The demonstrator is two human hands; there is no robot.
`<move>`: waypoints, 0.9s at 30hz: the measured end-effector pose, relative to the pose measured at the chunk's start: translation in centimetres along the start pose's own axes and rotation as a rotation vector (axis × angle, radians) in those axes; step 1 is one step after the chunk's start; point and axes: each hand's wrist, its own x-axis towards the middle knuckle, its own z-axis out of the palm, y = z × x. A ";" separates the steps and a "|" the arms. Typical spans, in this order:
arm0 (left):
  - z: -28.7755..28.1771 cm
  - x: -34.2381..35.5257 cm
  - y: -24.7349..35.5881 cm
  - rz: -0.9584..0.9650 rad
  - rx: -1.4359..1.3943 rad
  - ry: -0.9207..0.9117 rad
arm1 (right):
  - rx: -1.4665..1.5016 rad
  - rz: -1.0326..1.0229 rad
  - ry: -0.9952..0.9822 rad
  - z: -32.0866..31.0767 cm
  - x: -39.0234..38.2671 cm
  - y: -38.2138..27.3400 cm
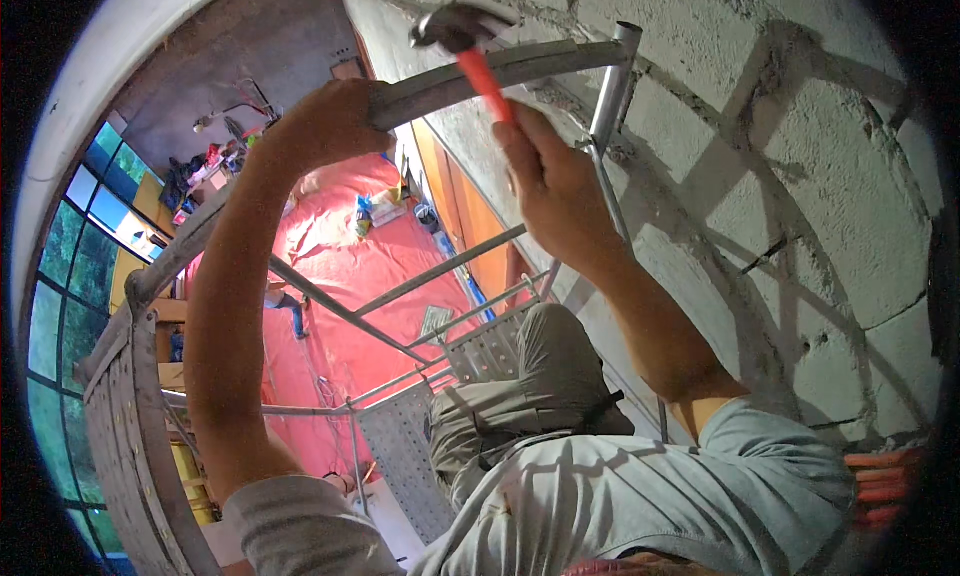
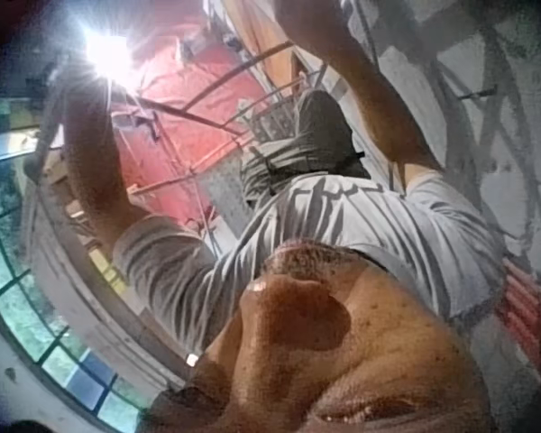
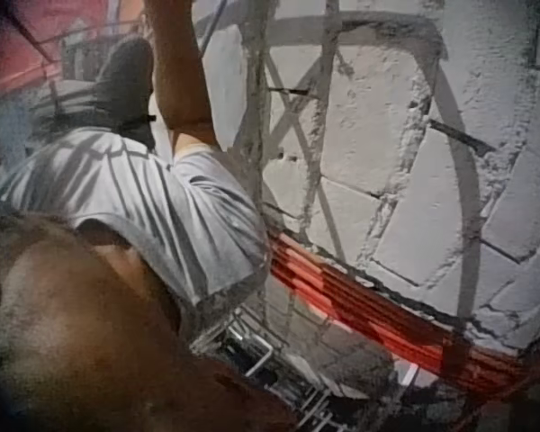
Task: The person uses metal snips to cut a metal profile and then uses a hammer to secure the metal profile to the ceiling structure while standing on a scaffold.
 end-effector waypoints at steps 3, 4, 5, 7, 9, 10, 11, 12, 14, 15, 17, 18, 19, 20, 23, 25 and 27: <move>-0.4 -0.3 0.9 -0.005 0.060 0.046 | 0.053 -0.002 0.068 -2.1 0.1 -2.3; -0.5 -0.1 1.0 0.009 0.022 0.030 | 0.114 -0.098 0.145 -2.0 0.2 -2.4; -0.6 0.2 1.1 0.023 -0.015 0.015 | 0.111 -0.097 0.148 -1.6 0.2 -1.1; 0.1 0.0 -0.5 0.033 0.000 0.010 | -0.138 -0.051 -0.193 0.1 0.3 1.6; 0.3 0.0 -1.1 0.049 0.020 0.013 | -0.120 -0.056 -0.212 -0.5 0.2 1.3; 0.0 -0.3 -0.1 0.033 -0.014 0.017 | -0.117 -0.050 -0.166 -1.4 0.0 -0.3; -0.3 -0.4 0.7 0.016 -0.049 0.020 | -0.113 -0.043 -0.120 -1.9 0.0 -1.2; -0.3 -0.4 0.6 0.019 -0.043 0.022 | -0.112 -0.047 -0.115 -1.9 0.0 -1.2; 0.0 -0.6 0.2 -0.005 0.037 0.029 | -0.081 -0.006 -0.110 -1.4 0.1 -0.6; 0.2 -0.5 0.2 -0.016 -0.008 0.015 | -0.082 -0.002 -0.107 -1.6 0.2 0.2; 0.2 -0.2 0.5 -0.029 -0.061 0.011 | -0.194 -0.046 -0.239 -1.7 1.1 1.5; -0.1 -0.2 0.7 -0.027 -0.052 0.014 | -0.177 -0.039 -0.226 -1.7 1.1 1.1; -0.4 -0.2 0.9 -0.040 -0.040 0.004 | -0.175 -0.044 -0.220 -1.9 1.0 0.6; -0.7 -0.3 1.1 -0.054 -0.028 -0.005 | -0.152 -0.015 -0.169 -2.1 0.8 -0.1; -0.3 -0.5 1.3 -0.027 0.031 0.080 | -0.064 -0.077 -0.030 -2.5 1.4 -0.9; -0.5 -0.6 1.5 -0.055 0.036 0.048 | -0.002 -0.148 0.056 -2.8 1.3 -1.9; -0.6 -0.6 1.6 -0.081 0.039 0.014 | 0.046 -0.192 0.124 -3.2 1.2 -3.3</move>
